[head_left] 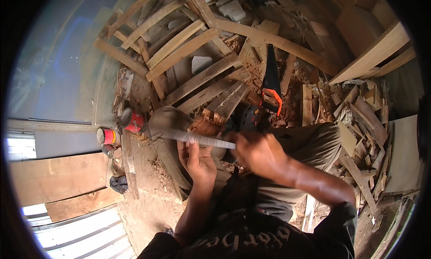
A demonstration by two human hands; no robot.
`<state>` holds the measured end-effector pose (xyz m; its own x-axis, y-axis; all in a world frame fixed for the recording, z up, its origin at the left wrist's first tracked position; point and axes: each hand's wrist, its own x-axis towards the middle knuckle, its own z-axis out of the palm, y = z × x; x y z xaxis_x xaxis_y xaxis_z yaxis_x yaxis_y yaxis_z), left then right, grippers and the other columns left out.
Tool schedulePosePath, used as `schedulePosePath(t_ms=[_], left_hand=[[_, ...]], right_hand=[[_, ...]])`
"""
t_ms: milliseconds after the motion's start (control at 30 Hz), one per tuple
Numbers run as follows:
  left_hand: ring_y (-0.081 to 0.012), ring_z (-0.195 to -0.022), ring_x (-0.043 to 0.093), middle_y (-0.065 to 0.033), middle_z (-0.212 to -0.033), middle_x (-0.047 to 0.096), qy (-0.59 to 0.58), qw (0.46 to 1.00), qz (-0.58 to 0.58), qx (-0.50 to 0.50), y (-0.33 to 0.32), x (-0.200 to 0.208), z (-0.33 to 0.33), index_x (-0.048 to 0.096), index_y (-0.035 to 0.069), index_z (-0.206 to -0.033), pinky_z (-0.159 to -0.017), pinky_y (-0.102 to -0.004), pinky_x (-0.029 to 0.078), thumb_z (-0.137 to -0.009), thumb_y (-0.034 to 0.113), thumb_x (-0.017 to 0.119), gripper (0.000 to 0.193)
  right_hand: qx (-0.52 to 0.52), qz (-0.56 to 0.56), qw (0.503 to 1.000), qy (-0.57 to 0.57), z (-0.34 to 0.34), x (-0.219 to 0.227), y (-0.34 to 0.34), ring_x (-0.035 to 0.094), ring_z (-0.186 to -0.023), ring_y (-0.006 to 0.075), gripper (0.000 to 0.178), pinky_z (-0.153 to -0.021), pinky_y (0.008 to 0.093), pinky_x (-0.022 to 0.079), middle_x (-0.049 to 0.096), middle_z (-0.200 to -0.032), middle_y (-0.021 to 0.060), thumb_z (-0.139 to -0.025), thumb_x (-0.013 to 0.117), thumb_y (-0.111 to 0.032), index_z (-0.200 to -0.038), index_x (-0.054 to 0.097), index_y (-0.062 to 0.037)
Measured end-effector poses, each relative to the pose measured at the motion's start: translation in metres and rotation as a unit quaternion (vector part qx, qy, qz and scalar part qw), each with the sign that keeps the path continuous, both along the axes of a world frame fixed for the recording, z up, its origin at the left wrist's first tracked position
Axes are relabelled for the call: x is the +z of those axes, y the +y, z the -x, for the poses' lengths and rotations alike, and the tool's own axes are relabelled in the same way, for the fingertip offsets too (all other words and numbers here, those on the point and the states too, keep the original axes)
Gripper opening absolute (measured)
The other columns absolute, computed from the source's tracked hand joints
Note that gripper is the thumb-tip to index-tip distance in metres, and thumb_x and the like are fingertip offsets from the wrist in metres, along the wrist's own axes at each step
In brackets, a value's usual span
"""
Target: The person is assembling a wooden structure using a hammer and nails. They position wooden slats and secure them with nails, working on the floor amidst scattered wood pieces.
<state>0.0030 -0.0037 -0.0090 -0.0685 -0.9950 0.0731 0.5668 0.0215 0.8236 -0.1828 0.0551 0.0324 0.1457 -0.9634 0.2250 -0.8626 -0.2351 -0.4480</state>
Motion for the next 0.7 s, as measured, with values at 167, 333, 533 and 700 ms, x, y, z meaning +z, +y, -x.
schedulePosePath(t_ms=[167,333,533,700], left_hand=[[-0.0233,-0.117,0.063,-0.0085,-0.126,0.060,-0.023,0.999,-0.020,-0.007,0.000,0.005,-0.001,0.050,0.010,-0.122,-0.093,-0.0467,0.060,-0.105,0.016,0.055,0.019],[-0.0213,-0.113,0.062,-0.0082,-0.122,0.059,-0.028,0.999,-0.021,0.008,0.010,0.001,0.004,0.050,0.008,-0.121,-0.093,-0.0449,0.060,-0.105,0.014,0.054,0.018],[-0.0163,-0.107,0.060,-0.0082,-0.112,0.056,-0.033,0.999,-0.009,0.036,0.015,0.001,0.010,0.048,0.003,-0.116,-0.091,-0.0363,0.058,-0.106,0.012,0.053,0.014],[-0.0165,-0.104,0.061,-0.0079,-0.110,0.057,-0.031,0.997,-0.014,0.065,0.021,-0.006,-0.003,0.050,0.002,-0.117,-0.092,-0.0380,0.058,-0.105,0.010,0.054,0.015]], right_hand=[[0.014,0.000,1.000,-0.026,0.014,-0.011,-0.007,0.070,-0.061,0.0304,0.027,-0.056,0.0413,0.058,0.070,-0.084,0.0139,-0.084,0.066,-0.017,-0.108,0.065,-0.0050],[-0.005,0.042,0.998,0.037,0.011,-0.024,0.006,0.067,-0.058,0.0294,0.035,-0.048,0.0416,0.055,0.067,-0.087,0.0161,-0.086,0.067,-0.014,-0.119,0.064,-0.0021],[-0.030,-0.085,0.994,0.064,0.012,-0.042,0.005,0.070,-0.057,0.0252,0.025,-0.048,0.0382,0.054,0.069,-0.073,0.0158,-0.093,0.061,-0.015,-0.115,0.065,-0.0034],[0.010,-0.330,0.855,-0.400,0.015,-0.025,-0.015,0.065,-0.059,0.0408,0.038,-0.055,0.0463,0.051,0.061,-0.065,0.0243,-0.100,0.066,-0.032,-0.086,0.065,0.0033]])
